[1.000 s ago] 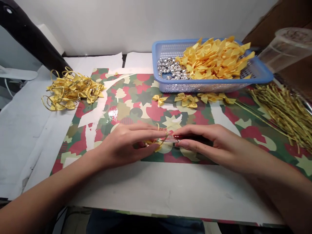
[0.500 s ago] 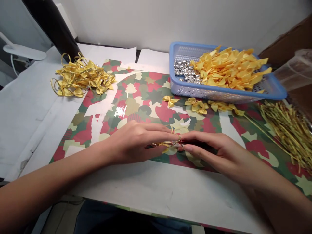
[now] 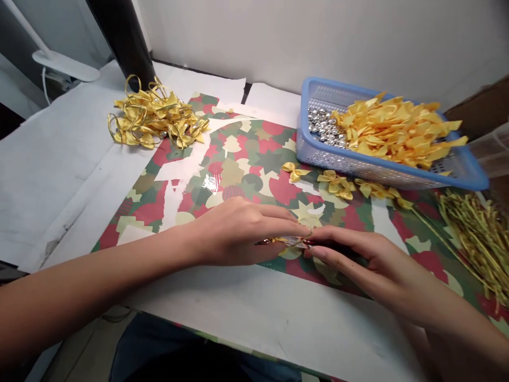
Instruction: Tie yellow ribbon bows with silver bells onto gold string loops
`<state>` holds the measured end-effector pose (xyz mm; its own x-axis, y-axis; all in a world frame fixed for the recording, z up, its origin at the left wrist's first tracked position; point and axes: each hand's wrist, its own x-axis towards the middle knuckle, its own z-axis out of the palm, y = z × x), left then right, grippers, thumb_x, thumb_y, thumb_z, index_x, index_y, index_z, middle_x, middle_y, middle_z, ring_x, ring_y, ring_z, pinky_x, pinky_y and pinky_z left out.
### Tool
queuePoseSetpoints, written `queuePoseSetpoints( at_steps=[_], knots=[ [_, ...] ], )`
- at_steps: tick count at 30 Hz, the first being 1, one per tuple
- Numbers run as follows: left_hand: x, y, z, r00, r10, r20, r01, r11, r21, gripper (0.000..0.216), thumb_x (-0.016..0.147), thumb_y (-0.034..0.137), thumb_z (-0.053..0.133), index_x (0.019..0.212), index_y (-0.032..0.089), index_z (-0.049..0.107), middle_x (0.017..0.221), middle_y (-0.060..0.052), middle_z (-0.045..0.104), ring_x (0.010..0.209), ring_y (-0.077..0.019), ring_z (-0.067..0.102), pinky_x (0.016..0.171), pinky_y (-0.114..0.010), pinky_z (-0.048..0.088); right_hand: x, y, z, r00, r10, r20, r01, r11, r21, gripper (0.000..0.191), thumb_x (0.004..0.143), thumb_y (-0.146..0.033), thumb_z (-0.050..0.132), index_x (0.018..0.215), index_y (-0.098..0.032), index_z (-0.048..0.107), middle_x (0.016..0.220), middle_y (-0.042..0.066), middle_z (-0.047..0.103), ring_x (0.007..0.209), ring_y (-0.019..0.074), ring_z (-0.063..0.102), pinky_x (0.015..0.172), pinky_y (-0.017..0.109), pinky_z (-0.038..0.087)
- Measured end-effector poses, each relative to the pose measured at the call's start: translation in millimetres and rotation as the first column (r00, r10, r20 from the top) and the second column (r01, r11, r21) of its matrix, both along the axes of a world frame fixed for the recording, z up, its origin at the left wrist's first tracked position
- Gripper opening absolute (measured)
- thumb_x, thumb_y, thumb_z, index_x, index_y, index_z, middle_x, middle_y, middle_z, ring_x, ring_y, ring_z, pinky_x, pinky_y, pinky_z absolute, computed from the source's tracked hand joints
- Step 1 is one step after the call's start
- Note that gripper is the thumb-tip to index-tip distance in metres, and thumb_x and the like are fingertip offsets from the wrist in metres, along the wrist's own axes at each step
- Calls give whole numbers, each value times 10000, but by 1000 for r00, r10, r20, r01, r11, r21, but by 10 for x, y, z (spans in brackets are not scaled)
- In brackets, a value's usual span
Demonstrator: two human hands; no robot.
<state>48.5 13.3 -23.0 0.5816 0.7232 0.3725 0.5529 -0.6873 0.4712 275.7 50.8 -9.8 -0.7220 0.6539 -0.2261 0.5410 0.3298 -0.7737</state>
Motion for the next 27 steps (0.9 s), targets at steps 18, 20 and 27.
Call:
queuePoseSetpoints(
  at_steps=[18, 20, 27],
  knots=[
    [5, -5, -22, 1000, 2, 7, -2, 999, 50, 306, 800, 102, 555, 1067, 212, 658, 1030, 13, 731, 793, -111, 692, 501, -190, 472, -9, -6, 28, 997, 39, 69, -43, 997, 61, 274, 905, -404, 471, 1035, -228, 637, 810, 23, 677, 729, 182, 640, 581, 244, 510],
    [8, -3, -24, 1000, 7, 4, -8, 998, 56, 310, 797, 101, 555, 1063, 220, 660, 1020, 21, 734, 775, -104, 689, 465, -190, 443, -15, -10, 30, 997, 40, 71, -45, 997, 61, 259, 906, -393, 471, 1028, -231, 631, 809, 19, 673, 738, 182, 641, 580, 243, 508],
    [9, 4, -15, 1000, 7, -3, -7, 999, 51, 317, 784, 99, 559, 1061, 215, 659, 1025, 18, 733, 775, -108, 688, 463, -195, 442, -20, -10, 28, 997, 29, 68, -34, 997, 72, 244, 904, -388, 456, 927, -219, 630, 754, 20, 662, 723, 188, 642, 551, 242, 499]
  ],
)
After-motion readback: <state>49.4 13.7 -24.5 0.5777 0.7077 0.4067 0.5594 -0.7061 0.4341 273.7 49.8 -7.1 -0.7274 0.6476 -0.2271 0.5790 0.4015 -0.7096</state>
